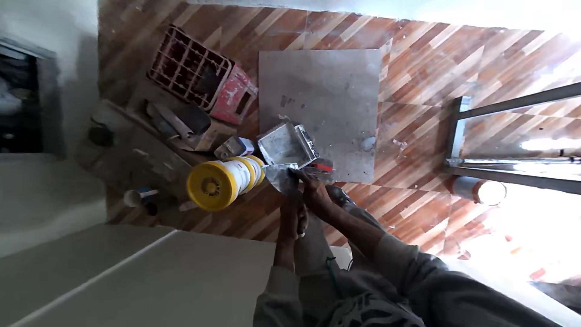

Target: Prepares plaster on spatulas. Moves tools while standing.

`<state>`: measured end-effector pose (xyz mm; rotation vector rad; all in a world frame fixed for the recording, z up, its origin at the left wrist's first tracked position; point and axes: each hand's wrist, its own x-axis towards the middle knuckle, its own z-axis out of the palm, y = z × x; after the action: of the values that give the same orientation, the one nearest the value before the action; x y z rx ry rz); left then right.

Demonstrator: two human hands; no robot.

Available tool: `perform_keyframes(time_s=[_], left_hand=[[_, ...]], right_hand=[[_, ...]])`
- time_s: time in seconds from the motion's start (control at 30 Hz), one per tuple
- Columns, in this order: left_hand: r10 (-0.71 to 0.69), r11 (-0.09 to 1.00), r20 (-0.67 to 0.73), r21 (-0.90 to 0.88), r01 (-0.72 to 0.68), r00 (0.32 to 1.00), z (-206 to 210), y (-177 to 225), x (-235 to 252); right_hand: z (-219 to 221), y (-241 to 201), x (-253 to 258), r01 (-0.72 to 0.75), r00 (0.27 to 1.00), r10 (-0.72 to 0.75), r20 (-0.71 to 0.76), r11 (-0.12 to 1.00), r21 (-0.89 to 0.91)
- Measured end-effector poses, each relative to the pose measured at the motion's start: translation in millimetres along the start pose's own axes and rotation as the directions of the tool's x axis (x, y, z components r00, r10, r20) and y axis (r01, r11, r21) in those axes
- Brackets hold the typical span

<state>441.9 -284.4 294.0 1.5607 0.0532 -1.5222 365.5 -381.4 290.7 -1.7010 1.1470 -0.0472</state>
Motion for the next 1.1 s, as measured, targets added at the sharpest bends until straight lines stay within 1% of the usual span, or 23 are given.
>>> perform_keyframes(time_s=[0.03,0.07,0.1,0.13,0.17,0.2,0.23,0.27,0.33,0.37,0.4,0.43,0.5,0.53,0.63,0.7,0.8,0.83,0.9,0.97,1.03,1.07,1.1], left_hand=[[0.018,0.999,-0.014,0.042,-0.017,1.0,5,1,3],[0.048,0.991,-0.058,0.13,-0.041,0.997,11,4,5],[0.071,0.973,-0.064,0.224,-0.055,0.995,15,6,2],[0.06,0.966,-0.039,0.254,-0.048,0.997,20,6,0],[0.038,0.978,-0.017,0.205,-0.034,0.999,26,4,3],[-0.001,0.995,0.036,0.102,-0.002,0.999,30,1,8],[-0.025,0.999,0.082,0.049,0.021,0.996,32,0,11],[-0.028,0.998,0.081,0.049,0.024,0.996,35,2,13],[-0.022,0.977,0.007,0.211,0.02,1.0,40,7,8],[-0.02,0.966,0.021,0.259,0.014,1.0,41,5,6],[-0.025,0.973,0.068,0.229,0.009,0.997,43,1,10],[-0.033,0.987,0.159,0.161,0.008,0.987,44,-3,13],[-0.051,0.989,0.277,0.145,0.01,0.959,54,-5,12],[-0.064,0.989,0.29,0.145,0.022,0.955,62,-4,13],[-0.085,0.991,0.283,0.125,0.051,0.955,89,-5,12],[-0.042,0.996,0.302,0.088,0.016,0.952,109,-1,15],[0.03,0.999,0.348,0.004,-0.034,0.937,130,-2,18],[0.073,0.996,0.32,0.029,-0.086,0.945,139,-4,19],[0.181,0.957,0.218,0.186,-0.223,0.959,159,-13,18],[0.263,0.84,0.194,0.436,-0.323,0.945,173,-23,15],[0.308,0.71,0.182,0.61,-0.353,0.934,187,-31,12],[0.317,0.666,0.163,0.663,-0.342,0.934,191,-35,12],[0.32,0.653,0.172,0.673,-0.348,0.932,190,-41,15]], right_hand=[[-5,-1,0,-0.007,1.0,0.007,0.001,1.0,0.007],[-9,-6,-5,-0.005,1.0,0.005,0.009,1.0,0.016],[-12,-9,-14,-0.005,1.0,0.005,0.021,1.0,0.007],[-14,-6,-20,-0.019,0.999,0.019,0.026,1.0,-0.008],[-18,4,-16,-0.026,1.0,0.026,-0.017,1.0,-0.004],[-23,17,-7,-0.033,0.996,0.034,-0.076,0.999,0.014],[-30,25,1,-0.048,0.993,0.051,-0.103,0.998,0.04],[-36,22,3,-0.041,0.993,0.046,-0.11,0.998,0.051],[-41,4,-12,-0.02,0.997,0.024,-0.07,0.999,0.048],[-42,2,-19,-0.036,0.998,0.038,-0.049,0.999,0.034],[-48,11,-15,-0.065,0.996,0.066,-0.055,0.998,0.022],[-57,28,-4,-0.117,0.991,0.118,-0.058,0.993,0.023],[-87,62,16,-0.211,0.972,0.218,-0.088,0.974,0.082],[-103,70,20,-0.225,0.962,0.237,-0.134,0.969,0.1],[-134,74,-10,-0.246,0.931,0.255,-0.261,0.967,0.069],[-149,75,-32,-0.214,0.925,0.213,-0.314,0.976,0.033],[-145,82,-67,-0.022,0.925,0.03,-0.379,0.999,0.027],[-139,83,-76,0.039,0.924,-0.023,-0.381,0.999,0.034],[-129,83,-88,0.104,0.922,-0.083,-0.377,0.994,0.034],[-130,87,-91,0.078,0.914,-0.068,-0.399,0.997,0.011],[-137,98,-88,0.035,0.915,-0.012,-0.403,0.998,0.05],[-138,102,-89,0.024,0.921,0.005,-0.389,0.997,0.069],[-138,103,-92,0.015,0.93,0.014,-0.366,0.997,0.077]])
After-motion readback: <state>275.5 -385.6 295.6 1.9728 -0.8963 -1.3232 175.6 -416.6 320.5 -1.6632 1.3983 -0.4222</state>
